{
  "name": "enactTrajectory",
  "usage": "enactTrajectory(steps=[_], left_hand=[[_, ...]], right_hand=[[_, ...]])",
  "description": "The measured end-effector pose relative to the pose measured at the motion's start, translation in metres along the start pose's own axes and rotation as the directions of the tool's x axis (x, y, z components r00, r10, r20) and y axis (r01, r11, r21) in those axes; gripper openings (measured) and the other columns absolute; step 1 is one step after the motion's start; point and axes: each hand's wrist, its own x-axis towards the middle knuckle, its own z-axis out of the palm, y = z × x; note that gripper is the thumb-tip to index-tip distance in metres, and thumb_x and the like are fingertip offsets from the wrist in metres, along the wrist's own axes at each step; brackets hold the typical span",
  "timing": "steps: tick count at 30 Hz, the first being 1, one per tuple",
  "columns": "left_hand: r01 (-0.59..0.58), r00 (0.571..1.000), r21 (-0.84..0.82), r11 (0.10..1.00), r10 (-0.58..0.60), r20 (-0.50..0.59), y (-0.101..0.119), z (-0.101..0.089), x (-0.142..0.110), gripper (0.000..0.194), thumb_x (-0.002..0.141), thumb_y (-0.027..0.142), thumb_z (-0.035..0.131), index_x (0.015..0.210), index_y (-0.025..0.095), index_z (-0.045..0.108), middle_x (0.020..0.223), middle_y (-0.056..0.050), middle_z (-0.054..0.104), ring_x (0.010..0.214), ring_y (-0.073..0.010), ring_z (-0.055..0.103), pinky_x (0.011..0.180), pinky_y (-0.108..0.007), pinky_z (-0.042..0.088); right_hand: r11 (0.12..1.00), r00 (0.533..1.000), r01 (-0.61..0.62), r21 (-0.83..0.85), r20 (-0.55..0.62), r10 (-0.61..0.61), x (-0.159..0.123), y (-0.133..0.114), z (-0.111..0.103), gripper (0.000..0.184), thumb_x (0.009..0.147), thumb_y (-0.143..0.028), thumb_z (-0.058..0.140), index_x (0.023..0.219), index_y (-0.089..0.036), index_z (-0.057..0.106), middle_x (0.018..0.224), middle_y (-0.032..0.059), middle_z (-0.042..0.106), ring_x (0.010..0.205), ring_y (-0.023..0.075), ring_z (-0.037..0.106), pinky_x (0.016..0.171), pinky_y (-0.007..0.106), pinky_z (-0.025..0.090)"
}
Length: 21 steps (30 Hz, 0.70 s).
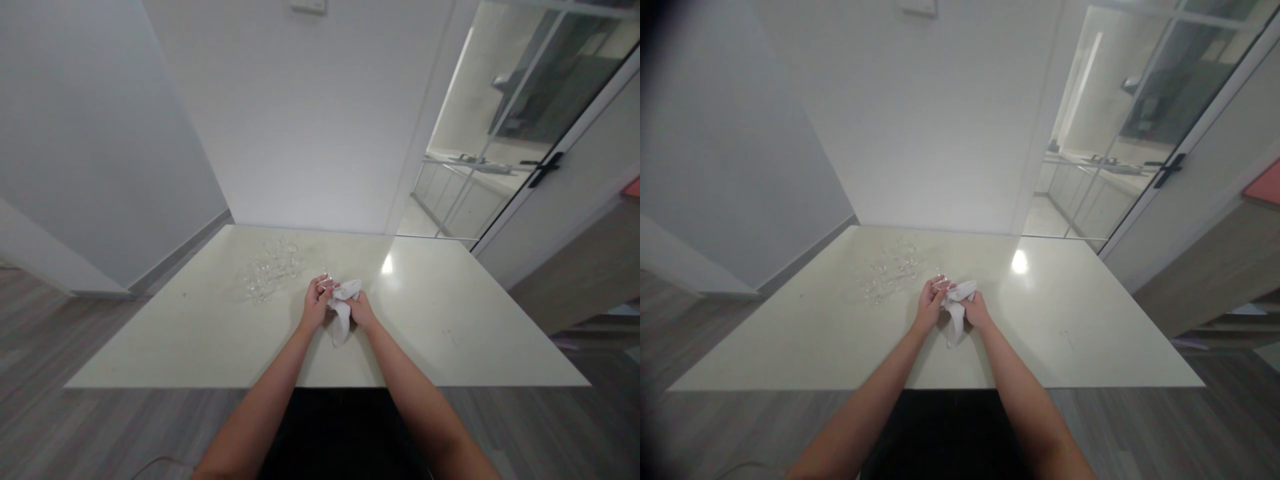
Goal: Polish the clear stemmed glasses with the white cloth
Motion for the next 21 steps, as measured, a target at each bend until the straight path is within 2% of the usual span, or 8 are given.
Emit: enactTrajectory(steps=[4, 6, 8, 10, 14, 17, 19, 21], left_hand=[[-0.041, 0.983, 0.097, 0.994, 0.058, -0.176, 0.002, -0.004, 0.001, 0.061, 0.087, 0.056, 0.063, 0.134, 0.022, 0.046, 0.089, -0.005, 0.071, 0.080, -0.0167, 0.068, 0.069, -0.027, 0.051], [-0.092, 0.970, 0.217, 0.972, 0.136, -0.201, 0.003, -0.007, 0.000, 0.063, 0.088, 0.053, 0.062, 0.140, 0.023, 0.043, 0.083, -0.001, 0.067, 0.076, -0.0152, 0.065, 0.068, -0.026, 0.049], [-0.141, 0.967, 0.387, 0.911, 0.211, -0.145, 0.004, -0.009, -0.002, 0.065, 0.087, 0.051, 0.064, 0.142, 0.023, 0.044, 0.080, 0.001, 0.065, 0.072, -0.0142, 0.062, 0.069, -0.026, 0.048], [-0.186, 0.971, 0.580, 0.793, 0.237, -0.014, 0.005, -0.008, -0.004, 0.064, 0.084, 0.051, 0.068, 0.140, 0.023, 0.050, 0.077, 0.002, 0.065, 0.068, -0.0143, 0.061, 0.072, -0.028, 0.047], [-0.341, 0.940, 0.792, 0.507, 0.200, 0.277, 0.011, -0.004, -0.009, 0.061, 0.083, 0.055, 0.069, 0.133, 0.022, 0.060, 0.072, 0.000, 0.069, 0.067, -0.0173, 0.064, 0.081, -0.035, 0.043], [-0.409, 0.909, 0.843, 0.349, 0.241, 0.341, 0.017, -0.003, -0.012, 0.061, 0.087, 0.058, 0.063, 0.134, 0.020, 0.061, 0.081, -0.006, 0.073, 0.079, -0.0213, 0.068, 0.088, -0.038, 0.041], [-0.428, 0.890, 0.865, 0.264, 0.293, 0.351, 0.018, -0.002, -0.014, 0.060, 0.087, 0.058, 0.062, 0.133, 0.018, 0.062, 0.090, -0.010, 0.074, 0.089, -0.0246, 0.068, 0.094, -0.041, 0.039], [-0.440, 0.873, 0.869, 0.227, 0.333, 0.356, 0.018, 0.000, -0.016, 0.059, 0.088, 0.054, 0.061, 0.133, 0.016, 0.061, 0.096, -0.012, 0.073, 0.096, -0.0266, 0.067, 0.098, -0.042, 0.038]], right_hand=[[0.949, 0.954, -0.034, 0.315, -0.272, 0.125, 0.005, -0.005, 0.000, 0.039, 0.070, -0.058, 0.073, 0.084, -0.021, 0.071, 0.082, 0.0026, 0.077, 0.081, 0.0218, 0.070, 0.076, 0.033, 0.056], [0.879, 0.958, -0.003, 0.478, -0.252, 0.140, 0.005, -0.014, -0.002, 0.051, 0.077, -0.069, 0.059, 0.089, -0.021, 0.071, 0.091, 0.0049, 0.078, 0.094, 0.0240, 0.071, 0.086, 0.037, 0.056], [0.832, 0.984, 0.005, 0.555, -0.150, 0.094, 0.003, -0.023, -0.003, 0.056, 0.079, -0.072, 0.051, 0.093, -0.022, 0.071, 0.097, 0.0054, 0.078, 0.101, 0.0250, 0.071, 0.094, 0.040, 0.055], [0.827, 0.994, -0.022, 0.561, -0.075, 0.078, 0.000, -0.030, -0.004, 0.051, 0.080, -0.067, 0.051, 0.094, -0.022, 0.070, 0.098, 0.0049, 0.078, 0.103, 0.0255, 0.070, 0.096, 0.041, 0.054], [0.877, 0.980, -0.181, 0.444, 0.007, 0.198, -0.005, -0.028, -0.005, 0.026, 0.070, -0.039, 0.069, 0.087, -0.019, 0.071, 0.085, 0.0034, 0.077, 0.083, 0.0228, 0.072, 0.083, 0.036, 0.057], [0.918, 0.970, -0.226, 0.326, -0.011, 0.243, -0.005, -0.022, -0.006, 0.026, 0.059, -0.022, 0.078, 0.084, -0.018, 0.071, 0.079, 0.0011, 0.076, 0.072, 0.0185, 0.070, 0.072, 0.029, 0.056], [0.940, 0.977, -0.183, 0.287, -0.057, 0.208, -0.004, -0.020, -0.006, 0.030, 0.056, -0.021, 0.082, 0.084, -0.018, 0.071, 0.080, 0.0005, 0.076, 0.073, 0.0181, 0.070, 0.071, 0.027, 0.055], [0.944, 0.974, -0.154, 0.292, -0.118, 0.195, -0.002, -0.020, -0.004, 0.030, 0.058, -0.028, 0.083, 0.084, -0.019, 0.071, 0.080, 0.0008, 0.077, 0.075, 0.0189, 0.070, 0.073, 0.028, 0.056]])
